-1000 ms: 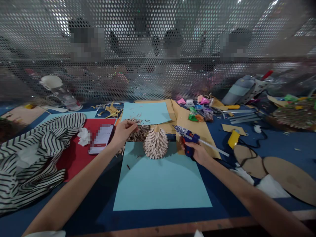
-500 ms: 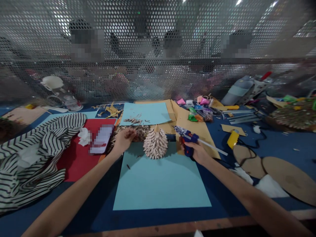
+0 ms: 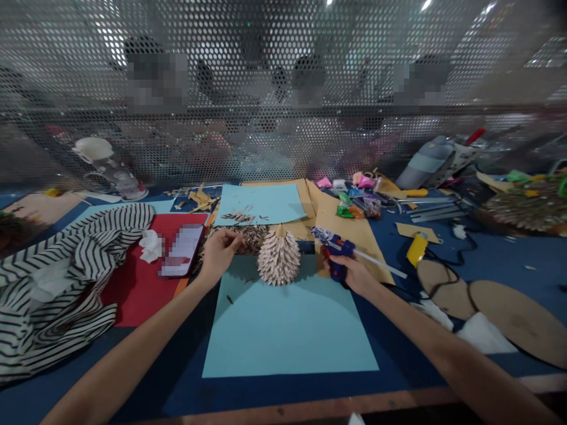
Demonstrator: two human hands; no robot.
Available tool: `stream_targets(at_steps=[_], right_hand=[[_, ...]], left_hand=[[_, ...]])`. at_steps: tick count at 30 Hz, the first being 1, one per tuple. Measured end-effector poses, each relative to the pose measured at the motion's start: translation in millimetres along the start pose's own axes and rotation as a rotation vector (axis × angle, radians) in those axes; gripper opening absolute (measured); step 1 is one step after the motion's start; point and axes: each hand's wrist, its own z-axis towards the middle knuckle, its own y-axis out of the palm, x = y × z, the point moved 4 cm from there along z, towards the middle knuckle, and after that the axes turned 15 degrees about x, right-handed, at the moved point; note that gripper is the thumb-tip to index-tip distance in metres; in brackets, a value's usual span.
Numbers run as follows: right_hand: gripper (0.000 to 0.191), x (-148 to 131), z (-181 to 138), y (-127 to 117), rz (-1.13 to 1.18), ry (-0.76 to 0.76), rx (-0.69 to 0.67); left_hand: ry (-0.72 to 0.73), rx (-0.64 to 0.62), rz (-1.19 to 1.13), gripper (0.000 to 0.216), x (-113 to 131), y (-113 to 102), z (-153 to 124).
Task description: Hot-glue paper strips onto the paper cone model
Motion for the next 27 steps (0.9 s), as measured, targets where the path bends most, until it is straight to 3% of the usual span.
stream_targets(at_steps=[4, 11, 19, 23, 27], right_hand=[[0.024, -0.6, -0.1, 0.2, -0.006, -0.021, -0.011], [0.024, 1.6, 1.2, -0.4, -0.013, -0.012, -0.010], [0.025, -2.1, -1.7, 1.6, -0.022, -0.009, 0.005], [0.025, -2.0, -1.8, 1.8, -0.031, -0.007, 0.003], [0.025, -2.5, -2.0, 2.4, -0.020, -0.003, 0.001]], left_hand=[[0.043, -0.028, 0.025, 0.024, 1.8, 1.2, 0.7], [0.319, -0.109, 0.368, 0.031, 10.5, 0.5, 4.1], [0.193, -0.080, 0.223, 0.028, -0.3, -0.2, 17.5], [0.229, -0.009, 0.171, 0.025, 20.6, -4.6, 20.6], [0.263, -0.015, 0.102, 0.026, 42.0, -7.6, 17.8]])
